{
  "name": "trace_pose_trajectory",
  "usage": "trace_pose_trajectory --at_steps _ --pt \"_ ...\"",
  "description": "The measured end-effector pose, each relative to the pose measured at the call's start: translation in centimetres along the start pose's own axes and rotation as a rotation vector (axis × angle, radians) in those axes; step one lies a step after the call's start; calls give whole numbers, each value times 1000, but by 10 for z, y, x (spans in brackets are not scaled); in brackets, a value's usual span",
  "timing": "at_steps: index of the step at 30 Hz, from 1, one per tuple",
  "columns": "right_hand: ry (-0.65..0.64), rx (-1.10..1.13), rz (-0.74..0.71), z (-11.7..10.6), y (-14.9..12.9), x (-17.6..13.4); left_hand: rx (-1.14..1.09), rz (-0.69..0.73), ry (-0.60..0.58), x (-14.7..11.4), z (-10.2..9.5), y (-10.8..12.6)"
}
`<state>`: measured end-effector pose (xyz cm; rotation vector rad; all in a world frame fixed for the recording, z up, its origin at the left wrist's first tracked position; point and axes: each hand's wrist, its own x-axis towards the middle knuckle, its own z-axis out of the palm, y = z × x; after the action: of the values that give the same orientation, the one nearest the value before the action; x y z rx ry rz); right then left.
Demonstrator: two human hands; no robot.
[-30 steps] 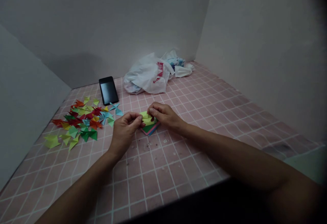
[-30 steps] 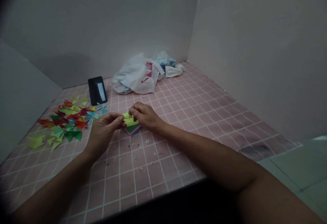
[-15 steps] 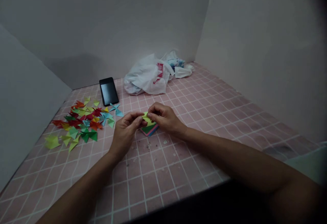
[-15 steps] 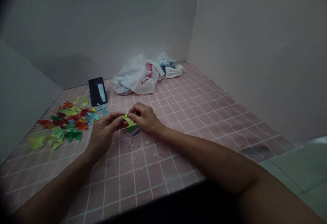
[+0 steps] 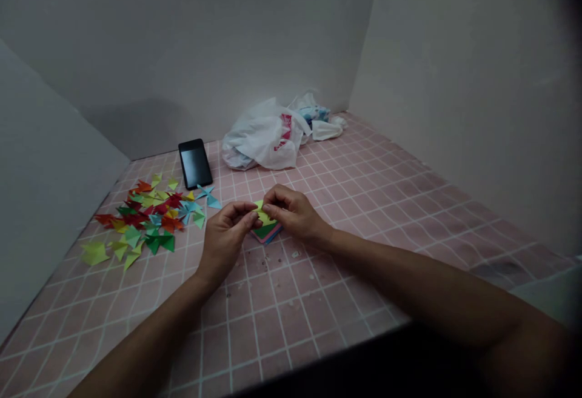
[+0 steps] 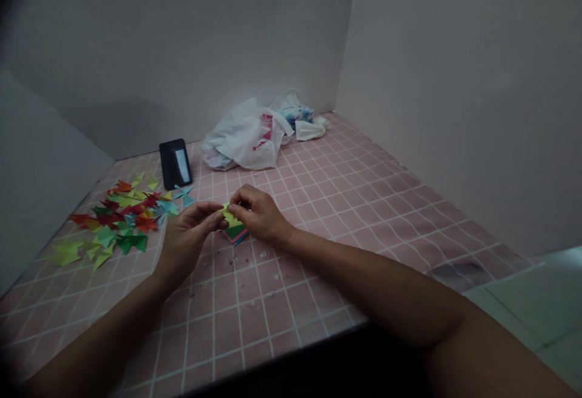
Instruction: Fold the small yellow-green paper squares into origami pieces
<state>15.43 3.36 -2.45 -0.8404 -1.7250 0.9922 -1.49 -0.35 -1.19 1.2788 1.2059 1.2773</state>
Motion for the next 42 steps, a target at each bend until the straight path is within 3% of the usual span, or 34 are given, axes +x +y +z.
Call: trace_pose_trajectory --at_steps 14,22,29,37,42 --pt "1 -11 9 1 0 -1 19 -3 14 -2 1 2" --pt "-24 -142 -170 1 -1 -2 17 -8 38 -1 2 -1" --pt "-134 -195 -324 4 3 -3 -188 -133 77 -1 2 2" --pt "-41 -216 -301 3 1 -3 -281 -164 28 3 1 0" --pt "6 -147 -251 1 -1 -3 -189 -72 -1 3 0 -4"
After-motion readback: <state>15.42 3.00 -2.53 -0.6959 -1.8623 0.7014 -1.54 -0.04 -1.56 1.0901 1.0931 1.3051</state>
